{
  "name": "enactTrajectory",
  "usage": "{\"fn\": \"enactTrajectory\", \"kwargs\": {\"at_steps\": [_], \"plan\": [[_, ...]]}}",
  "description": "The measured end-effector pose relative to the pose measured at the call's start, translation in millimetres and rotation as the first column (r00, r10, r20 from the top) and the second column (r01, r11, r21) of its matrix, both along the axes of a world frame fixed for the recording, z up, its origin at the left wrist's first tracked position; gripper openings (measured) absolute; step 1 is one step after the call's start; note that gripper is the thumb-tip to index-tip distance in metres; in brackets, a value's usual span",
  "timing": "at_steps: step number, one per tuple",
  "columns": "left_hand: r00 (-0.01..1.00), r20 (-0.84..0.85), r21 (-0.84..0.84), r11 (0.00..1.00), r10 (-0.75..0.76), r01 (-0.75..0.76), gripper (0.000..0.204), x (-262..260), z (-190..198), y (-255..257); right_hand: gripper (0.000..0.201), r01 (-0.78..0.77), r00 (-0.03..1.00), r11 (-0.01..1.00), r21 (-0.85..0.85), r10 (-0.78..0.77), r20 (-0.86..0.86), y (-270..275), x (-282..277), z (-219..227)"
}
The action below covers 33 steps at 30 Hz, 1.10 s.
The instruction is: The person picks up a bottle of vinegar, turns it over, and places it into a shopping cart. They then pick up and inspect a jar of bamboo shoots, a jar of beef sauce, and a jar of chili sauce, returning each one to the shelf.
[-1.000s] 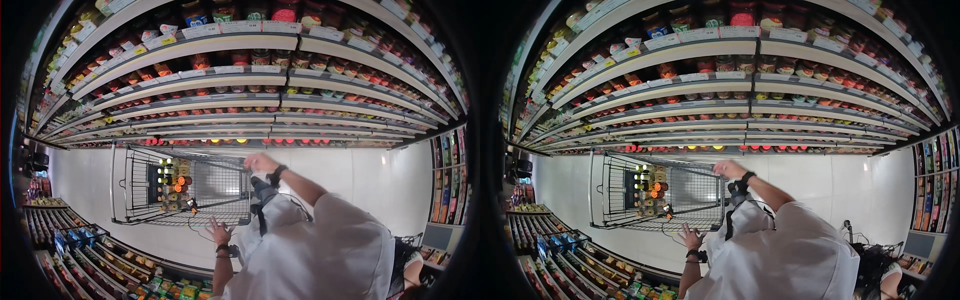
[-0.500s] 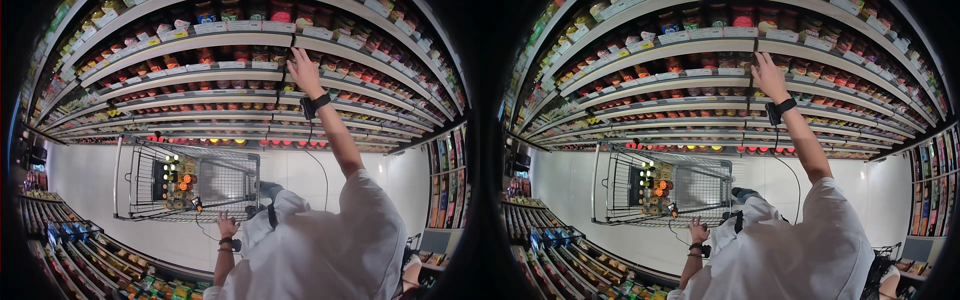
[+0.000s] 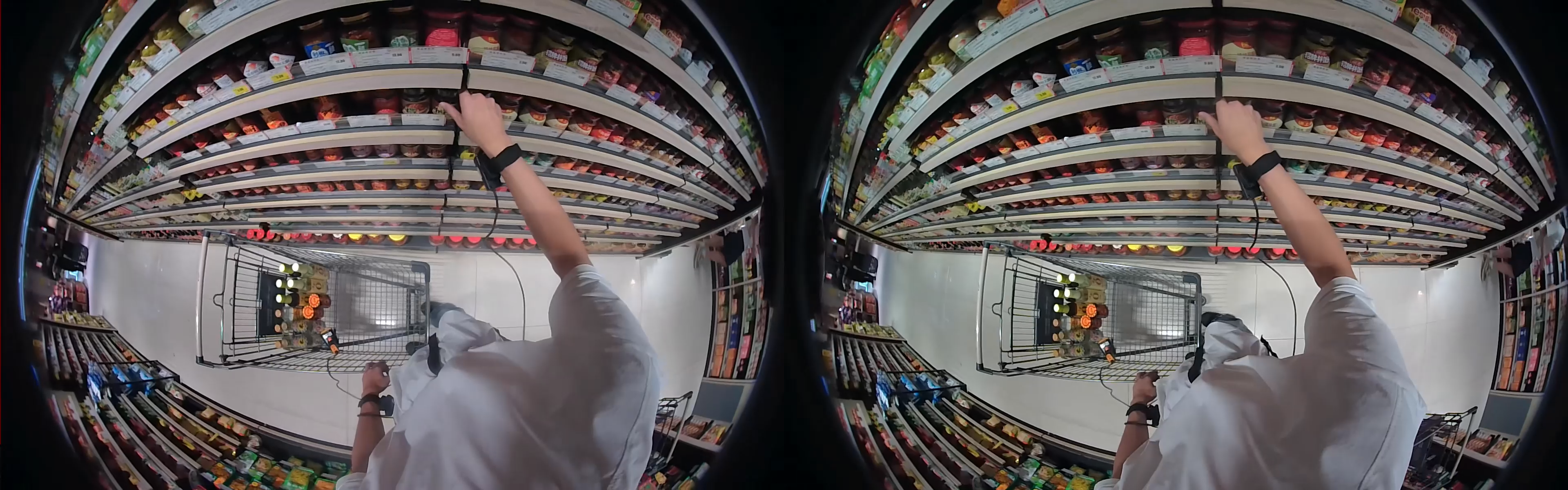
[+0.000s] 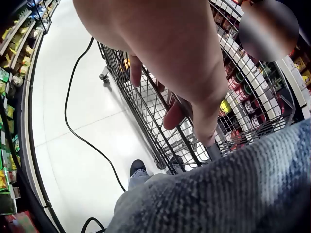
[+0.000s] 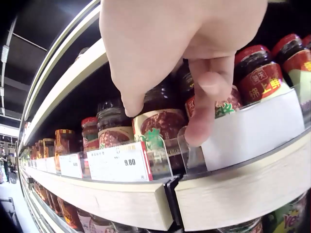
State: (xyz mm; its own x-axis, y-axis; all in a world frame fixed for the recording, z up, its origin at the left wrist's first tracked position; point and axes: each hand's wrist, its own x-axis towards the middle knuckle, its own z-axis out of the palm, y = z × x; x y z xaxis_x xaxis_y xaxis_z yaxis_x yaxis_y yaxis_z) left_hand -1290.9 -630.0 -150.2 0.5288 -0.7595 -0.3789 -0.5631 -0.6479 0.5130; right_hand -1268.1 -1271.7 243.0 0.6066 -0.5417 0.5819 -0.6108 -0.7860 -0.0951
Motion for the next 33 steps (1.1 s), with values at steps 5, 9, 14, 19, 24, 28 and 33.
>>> {"fn": "enactTrajectory", "kwargs": {"at_steps": [5, 9, 14, 19, 24, 28, 33], "plan": [[1.000, -0.013, 0.056, 0.998, 0.003, -0.002, 0.023, 2, -5, 0, 0.055, 0.025, 0.995, 0.998, -0.056, -0.020, 0.095, 3, 0, -8], [1.000, -0.023, 0.046, 0.999, -0.002, 0.003, 0.024, 4, -2, -2, 0.053, -0.081, 0.949, 0.987, -0.137, 0.119, 0.293, -7, -2, -21], [1.000, -0.016, 0.050, 0.999, 0.013, -0.012, 0.024, 3, -3, 0, 0.039, -0.345, 0.845, 0.938, 0.029, 0.297, 0.444, -6, -12, -21], [1.000, -0.019, 0.036, 0.999, -0.002, 0.002, 0.027, 4, -8, 3, 0.040, -0.506, 0.729, 0.861, -0.056, 0.461, 0.507, -9, -14, -29], [0.982, -0.189, 0.109, 0.994, 0.028, -0.008, 0.028, 21, -13, 3, 0.046, -0.560, 0.680, 0.821, -0.116, 0.535, 0.502, 3, -20, -24], [0.906, -0.250, 0.202, 0.934, 0.341, -0.296, 0.040, 36, 33, -23, 0.045, -0.551, 0.693, 0.817, -0.171, 0.562, 0.450, 17, -30, -17], [0.841, -0.344, -0.189, 0.847, 0.417, -0.497, 0.031, 65, 91, -60, 0.045, -0.561, 0.693, 0.790, -0.245, 0.611, 0.383, 55, -51, 4]]}}
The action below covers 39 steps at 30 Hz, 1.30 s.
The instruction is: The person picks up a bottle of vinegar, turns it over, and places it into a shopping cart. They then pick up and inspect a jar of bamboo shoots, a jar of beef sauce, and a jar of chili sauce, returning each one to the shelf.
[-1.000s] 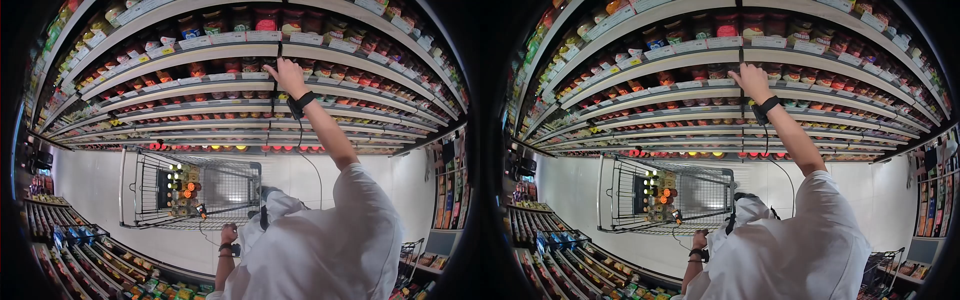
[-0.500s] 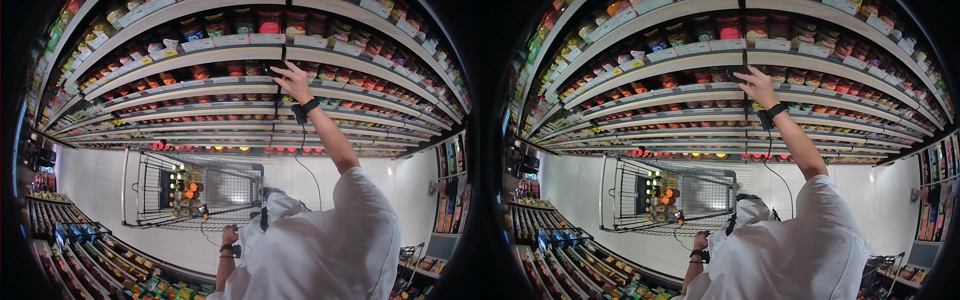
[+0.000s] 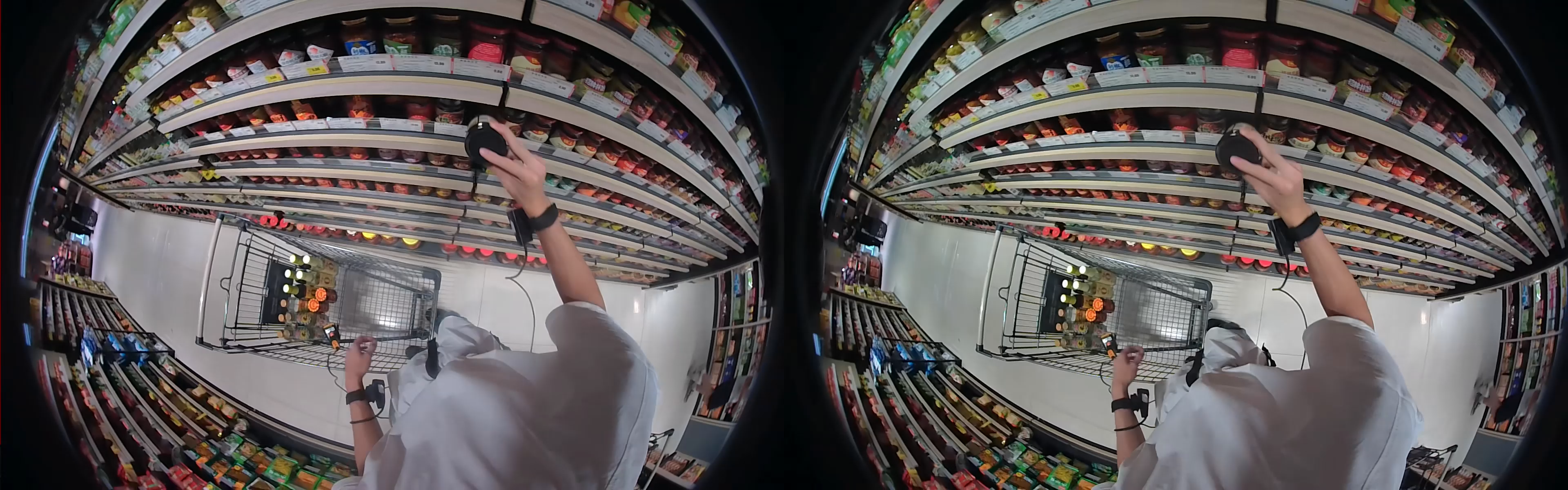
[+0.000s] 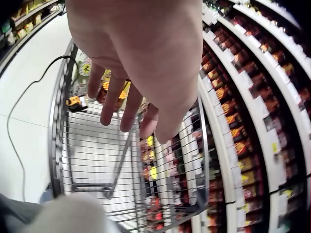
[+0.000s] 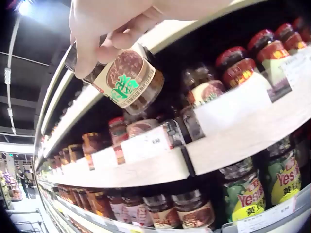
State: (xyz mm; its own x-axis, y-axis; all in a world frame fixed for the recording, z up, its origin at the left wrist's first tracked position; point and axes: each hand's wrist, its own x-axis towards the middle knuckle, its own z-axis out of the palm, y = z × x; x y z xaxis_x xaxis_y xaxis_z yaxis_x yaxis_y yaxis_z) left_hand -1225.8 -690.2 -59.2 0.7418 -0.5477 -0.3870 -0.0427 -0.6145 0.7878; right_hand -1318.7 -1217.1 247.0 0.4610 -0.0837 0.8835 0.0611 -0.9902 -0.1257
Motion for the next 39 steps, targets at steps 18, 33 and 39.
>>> {"fn": "enactTrajectory", "kwargs": {"at_steps": [18, 33, 39], "plan": [[0.977, 0.196, -0.808, 0.578, 0.088, 0.111, 0.131, -20, 299, -107, 0.036, -0.014, 0.439, -0.462, 0.887, 0.794, 0.420, 213, 40, 21], [0.954, 0.065, -0.818, 0.564, 0.294, -0.118, 0.145, -37, 306, -74, 0.045, -0.044, 0.237, -0.149, 0.988, 0.959, 0.156, 254, 48, 31], [0.950, 0.121, -0.820, 0.569, 0.288, -0.068, 0.143, -37, 304, -76, 0.049, -0.089, 0.244, -0.125, 0.988, 0.959, 0.144, 252, 47, 27]]}}
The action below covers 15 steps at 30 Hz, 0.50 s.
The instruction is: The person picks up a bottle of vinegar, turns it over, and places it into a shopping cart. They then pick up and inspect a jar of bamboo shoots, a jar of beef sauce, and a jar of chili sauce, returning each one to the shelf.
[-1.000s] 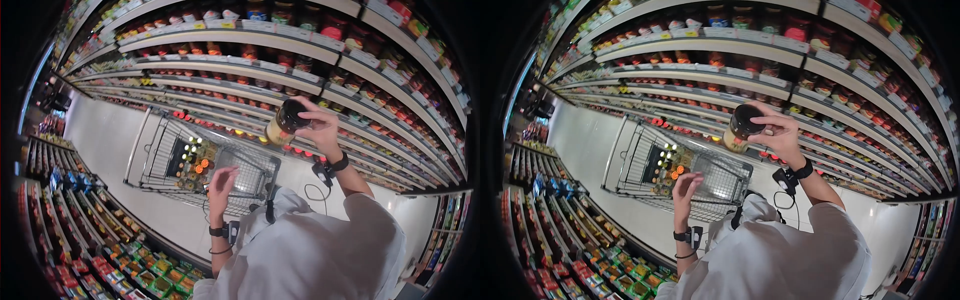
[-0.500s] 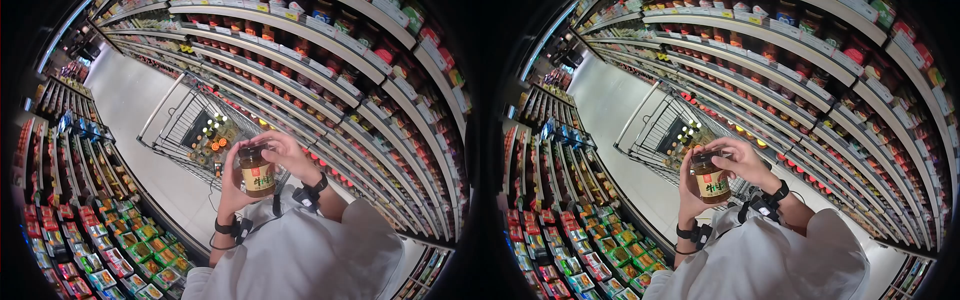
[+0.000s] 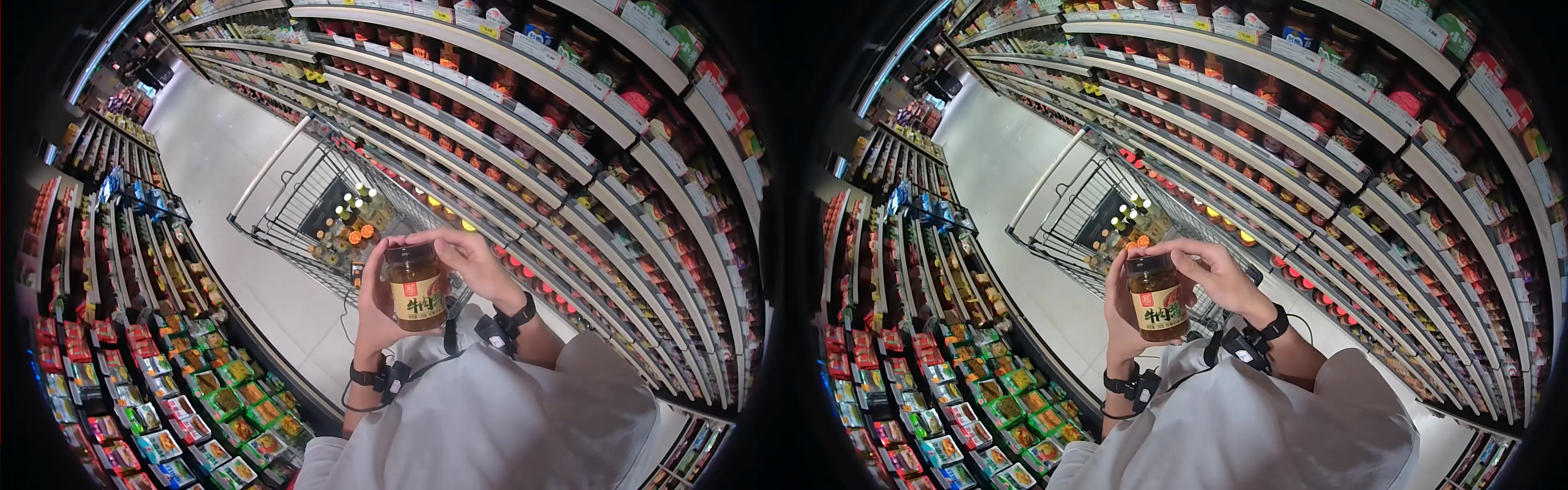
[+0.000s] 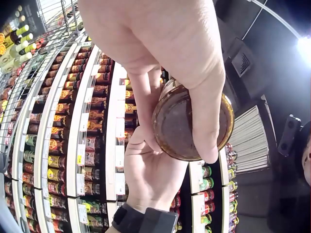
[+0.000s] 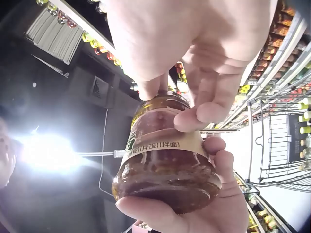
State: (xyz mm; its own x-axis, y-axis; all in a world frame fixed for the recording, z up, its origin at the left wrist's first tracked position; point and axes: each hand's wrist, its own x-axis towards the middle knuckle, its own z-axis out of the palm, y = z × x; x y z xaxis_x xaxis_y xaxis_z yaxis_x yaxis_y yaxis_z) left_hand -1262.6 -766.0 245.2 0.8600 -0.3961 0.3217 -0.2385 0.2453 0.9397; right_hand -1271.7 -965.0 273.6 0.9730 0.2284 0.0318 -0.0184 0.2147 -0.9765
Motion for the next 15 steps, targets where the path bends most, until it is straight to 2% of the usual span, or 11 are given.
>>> {"fn": "enactTrajectory", "kwargs": {"at_steps": [4, 6, 9, 10, 13, 15], "plan": [[0.999, 0.052, 0.044, 0.999, 0.005, -0.008, 0.140, -1, 4, -1, 0.048, 0.004, 0.999, 1.000, 0.011, -0.004, 0.035, -1, -2, 2], [0.995, 0.091, 0.054, 0.998, 0.029, -0.034, 0.136, 0, 7, -5, 0.048, 0.037, 0.999, 0.999, -0.035, -0.037, 0.012, 0, -4, 8], [0.892, 0.439, 0.309, 0.914, 0.109, -0.264, 0.125, 2, 20, -6, 0.046, 0.113, 0.994, 0.994, -0.004, -0.113, 0.009, 5, -5, 5], [0.883, 0.460, 0.339, 0.899, 0.098, -0.276, 0.122, 2, 25, -7, 0.046, 0.142, 0.990, 0.990, 0.024, -0.142, 0.012, 7, -5, 3], [0.859, 0.507, 0.395, 0.865, 0.074, -0.308, 0.113, 1, 30, -11, 0.046, 0.188, 0.975, 0.975, -0.115, -0.171, 0.138, 8, -4, 4], [0.855, 0.510, 0.376, 0.870, 0.092, -0.318, 0.115, 2, 30, -13, 0.048, 0.198, 0.974, 0.978, -0.063, -0.189, 0.125, 10, -4, -3]]}}
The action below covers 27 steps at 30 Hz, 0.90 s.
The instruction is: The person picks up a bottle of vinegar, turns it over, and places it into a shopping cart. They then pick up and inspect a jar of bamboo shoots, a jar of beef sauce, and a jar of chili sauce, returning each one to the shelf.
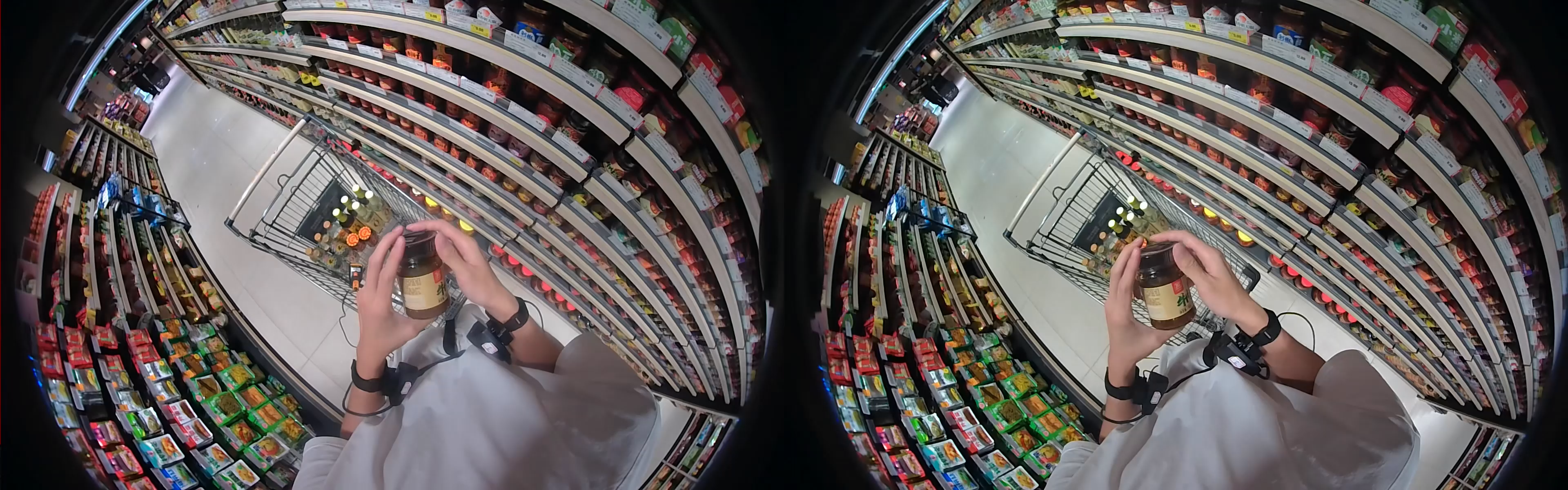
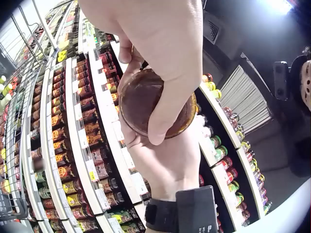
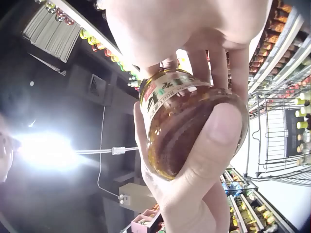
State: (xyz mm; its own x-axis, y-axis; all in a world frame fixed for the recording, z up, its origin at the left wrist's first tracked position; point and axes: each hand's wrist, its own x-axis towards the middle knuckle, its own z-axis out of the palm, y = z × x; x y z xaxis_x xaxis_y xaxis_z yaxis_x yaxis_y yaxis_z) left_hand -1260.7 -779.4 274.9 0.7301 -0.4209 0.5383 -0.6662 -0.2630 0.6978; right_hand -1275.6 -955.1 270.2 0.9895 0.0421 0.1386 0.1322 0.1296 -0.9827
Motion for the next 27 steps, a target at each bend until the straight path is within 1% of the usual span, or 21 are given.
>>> {"fn": "enactTrajectory", "kwargs": {"at_steps": [1, 4, 7, 8, 11, 14, 17, 27], "plan": [[1.000, 0.002, -0.011, 1.000, 0.005, -0.005, 0.116, 0, 0, -1, 0.048, 0.005, 1.000, 1.000, 0.027, -0.005, -0.002, 1, 0, -3], [0.993, -0.114, -0.091, 0.996, -0.027, 0.017, 0.119, -1, -5, 1, 0.050, 0.029, 0.997, 0.984, 0.173, -0.016, -0.073, 5, -5, -5], [0.996, -0.074, -0.100, 0.994, -0.049, 0.042, 0.111, 4, -7, 3, 0.050, 0.031, 0.999, 0.950, 0.310, -0.017, -0.047, 9, -5, -7], [0.979, -0.191, -0.133, 0.990, -0.069, 0.044, 0.108, 0, -10, 5, 0.050, 0.036, 0.999, 0.952, 0.303, -0.025, -0.042, 11, -5, -5], [0.990, -0.141, -0.122, 0.992, -0.031, 0.014, 0.106, -2, -10, 3, 0.049, 0.045, 0.999, 0.958, 0.284, -0.037, -0.034, 13, -6, 0], [0.992, -0.116, -0.134, 0.991, -0.044, 0.028, 0.105, 1, -11, 2, 0.048, 0.030, 0.999, 0.958, 0.285, -0.019, -0.041, 12, -5, -1], [0.988, -0.152, -0.135, 0.991, -0.039, 0.018, 0.104, 0, -11, 4, 0.048, 0.007, 0.999, 0.954, 0.301, 0.006, -0.042, 11, -3, -2], [0.987, -0.152, -0.144, 0.989, -0.050, 0.028, 0.104, 4, -12, 5, 0.048, -0.003, 0.999, 0.952, 0.306, 0.018, -0.044, 10, -1, -6]]}}
